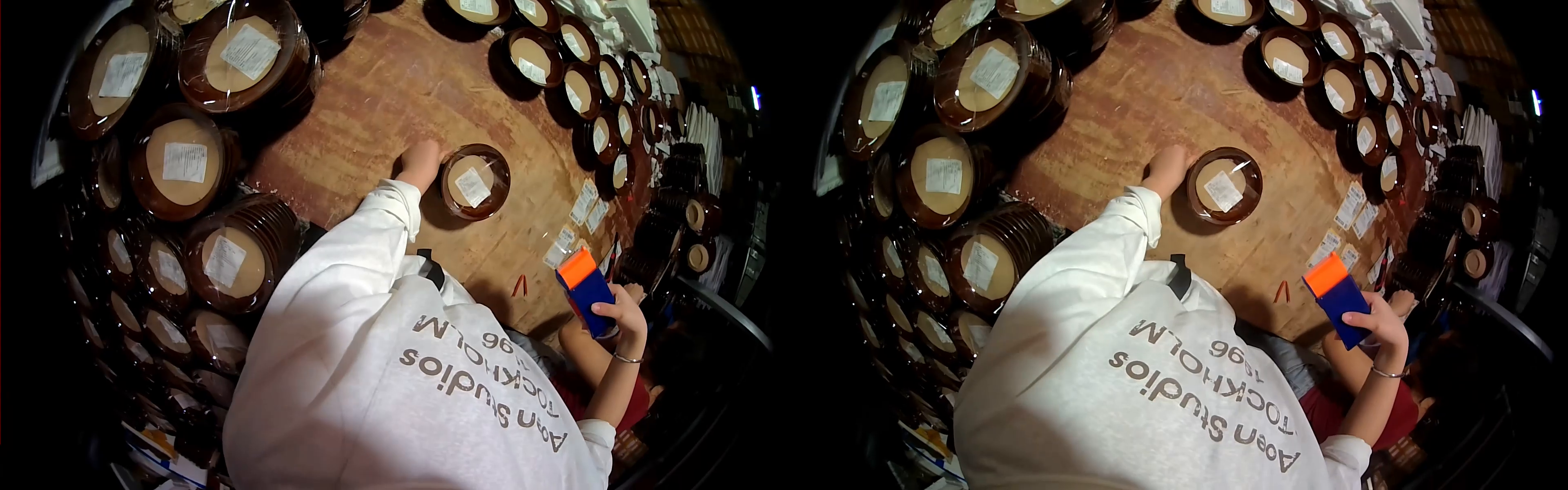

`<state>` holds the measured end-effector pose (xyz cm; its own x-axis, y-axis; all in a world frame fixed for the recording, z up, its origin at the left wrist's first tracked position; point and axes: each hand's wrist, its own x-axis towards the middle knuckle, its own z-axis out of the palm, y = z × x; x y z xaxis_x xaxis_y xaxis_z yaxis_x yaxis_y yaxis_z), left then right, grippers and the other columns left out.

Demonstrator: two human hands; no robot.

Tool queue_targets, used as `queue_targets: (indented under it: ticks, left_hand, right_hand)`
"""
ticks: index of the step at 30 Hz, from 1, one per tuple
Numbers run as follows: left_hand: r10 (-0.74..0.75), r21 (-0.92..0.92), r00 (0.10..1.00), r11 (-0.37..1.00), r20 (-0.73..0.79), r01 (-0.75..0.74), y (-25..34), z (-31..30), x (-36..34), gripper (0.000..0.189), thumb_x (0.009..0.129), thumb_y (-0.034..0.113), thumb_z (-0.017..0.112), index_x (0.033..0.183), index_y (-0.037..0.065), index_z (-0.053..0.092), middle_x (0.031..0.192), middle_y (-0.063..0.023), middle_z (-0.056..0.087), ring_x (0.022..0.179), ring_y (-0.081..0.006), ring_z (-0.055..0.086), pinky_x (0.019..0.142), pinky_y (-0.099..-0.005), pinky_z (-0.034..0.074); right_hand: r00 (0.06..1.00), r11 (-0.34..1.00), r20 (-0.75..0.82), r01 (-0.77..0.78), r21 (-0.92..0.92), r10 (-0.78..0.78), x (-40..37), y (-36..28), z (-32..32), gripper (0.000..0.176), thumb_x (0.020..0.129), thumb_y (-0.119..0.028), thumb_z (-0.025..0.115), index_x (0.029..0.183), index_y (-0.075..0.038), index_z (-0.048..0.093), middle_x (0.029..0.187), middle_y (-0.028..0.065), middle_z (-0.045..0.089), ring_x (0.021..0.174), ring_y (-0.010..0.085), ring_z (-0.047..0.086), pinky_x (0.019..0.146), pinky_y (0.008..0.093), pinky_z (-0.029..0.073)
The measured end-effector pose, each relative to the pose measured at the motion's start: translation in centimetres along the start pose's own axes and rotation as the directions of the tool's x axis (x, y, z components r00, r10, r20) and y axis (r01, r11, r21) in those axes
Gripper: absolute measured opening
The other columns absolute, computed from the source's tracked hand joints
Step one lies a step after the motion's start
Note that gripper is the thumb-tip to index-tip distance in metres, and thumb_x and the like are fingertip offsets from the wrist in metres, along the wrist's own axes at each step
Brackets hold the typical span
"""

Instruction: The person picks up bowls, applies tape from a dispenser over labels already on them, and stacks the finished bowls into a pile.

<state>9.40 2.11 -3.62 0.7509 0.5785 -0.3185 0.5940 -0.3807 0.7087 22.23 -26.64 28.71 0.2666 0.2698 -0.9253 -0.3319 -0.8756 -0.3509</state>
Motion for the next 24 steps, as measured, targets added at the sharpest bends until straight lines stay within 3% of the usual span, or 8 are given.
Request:
queue_targets:
  ticks: [6, 8, 9, 14, 20, 22, 23, 24]
  left_hand:
    - [0.128, 0.307, 0.983, 0.938, 0.13, -0.162, 0.7, -1.3, 1.0, 0.023, 0.078, 0.02, 0.05, 0.075, -0.001, 0.061, 0.074, -0.0189, 0.06, 0.07, -0.0335, 0.058, 0.06, -0.0392, 0.046]
    - [0.149, -0.25, 0.972, 0.949, -0.183, -0.193, 1.1, -1.2, 0.5, 0.028, 0.08, 0.022, 0.048, 0.077, -0.004, 0.059, 0.075, -0.0189, 0.06, 0.07, -0.0309, 0.059, 0.062, -0.0366, 0.045]
    - [0.059, -0.691, 0.99, 0.721, 0.127, 0.046, -0.9, 1.8, 1.3, 0.034, 0.087, 0.025, 0.042, 0.087, -0.005, 0.058, 0.082, -0.0125, 0.061, 0.076, -0.0234, 0.058, 0.071, -0.0328, 0.044]
    - [0.12, -0.63, 0.991, 0.774, 0.051, -0.061, 0.6, 1.2, -1.5, 0.047, 0.089, 0.036, 0.035, 0.09, -0.005, 0.056, 0.081, -0.0164, 0.059, 0.079, -0.022, 0.056, 0.073, -0.0307, 0.041]
    - [0.024, -0.853, 0.957, 0.459, 0.29, 0.247, 0.7, 2.3, -2.1, 0.059, 0.088, 0.047, 0.03, 0.112, -0.004, 0.047, 0.11, -0.0145, 0.051, 0.101, -0.0205, 0.047, 0.087, -0.0269, 0.034]
    - [-0.089, -0.802, 0.89, 0.402, 0.447, 0.443, 2.2, 0.4, -2.8, 0.048, 0.086, 0.04, 0.043, 0.112, 0.0, 0.046, 0.114, -0.0145, 0.048, 0.103, -0.021, 0.045, 0.088, -0.0315, 0.033]
    - [0.042, -0.623, 0.999, 0.782, -0.003, -0.035, 3.8, -0.7, -4.3, 0.042, 0.081, 0.034, 0.052, 0.106, 0.0, 0.047, 0.109, -0.0157, 0.05, 0.1, -0.0232, 0.046, 0.086, -0.0334, 0.034]
    - [0.344, -0.151, 0.865, 0.895, -0.366, -0.42, 5.8, -3.1, -7.1, 0.038, 0.075, 0.028, 0.06, 0.1, 0.001, 0.049, 0.104, -0.0169, 0.051, 0.096, -0.0255, 0.048, 0.084, -0.0353, 0.035]
  right_hand:
    - [0.998, 1.0, -0.055, 0.003, 0.025, -0.002, 0.5, 1.4, 0.2, 0.033, 0.066, -0.02, 0.069, 0.086, 0.003, 0.056, 0.07, 0.0035, 0.057, 0.056, 0.01, 0.055, 0.053, 0.0201, 0.044]
    - [0.998, 0.999, -0.06, 0.008, -0.048, -0.011, 1.1, 1.5, 0.4, 0.031, 0.067, -0.02, 0.068, 0.085, 0.003, 0.056, 0.068, 0.0029, 0.057, 0.055, 0.009, 0.054, 0.052, 0.0197, 0.043]
    - [0.998, 0.999, -0.057, 0.0, -0.051, -0.002, 1.5, 1.8, 0.3, 0.03, 0.067, -0.02, 0.068, 0.083, 0.002, 0.057, 0.068, 0.0027, 0.057, 0.056, 0.0087, 0.054, 0.052, 0.0198, 0.043]
    - [0.995, 0.984, -0.095, -0.043, -0.172, 0.027, 4.0, 4.0, -0.6, 0.035, 0.067, -0.022, 0.068, 0.087, 0.005, 0.058, 0.069, 0.0045, 0.058, 0.057, 0.0094, 0.055, 0.053, 0.021, 0.044]
    - [0.996, 0.998, -0.079, -0.041, -0.047, 0.037, 4.4, 3.6, 0.0, 0.04, 0.067, -0.026, 0.067, 0.088, 0.006, 0.056, 0.07, 0.0066, 0.058, 0.056, 0.0124, 0.057, 0.052, 0.0223, 0.047]
    - [0.994, 0.996, -0.105, -0.03, -0.081, 0.022, 5.2, 4.6, -0.6, 0.04, 0.067, -0.026, 0.067, 0.088, 0.006, 0.055, 0.07, 0.0079, 0.059, 0.056, 0.0136, 0.058, 0.05, 0.0235, 0.048]
    - [0.997, 0.999, -0.069, -0.024, -0.029, 0.021, 5.5, 5.0, -0.9, 0.04, 0.067, -0.026, 0.068, 0.087, 0.005, 0.055, 0.07, 0.0084, 0.059, 0.054, 0.0141, 0.058, 0.05, 0.0239, 0.048]
    - [0.996, 0.998, -0.083, 0.019, -0.065, -0.024, 5.9, 5.3, -1.1, 0.04, 0.067, -0.027, 0.068, 0.086, 0.005, 0.056, 0.069, 0.0092, 0.059, 0.054, 0.0148, 0.058, 0.05, 0.0237, 0.048]
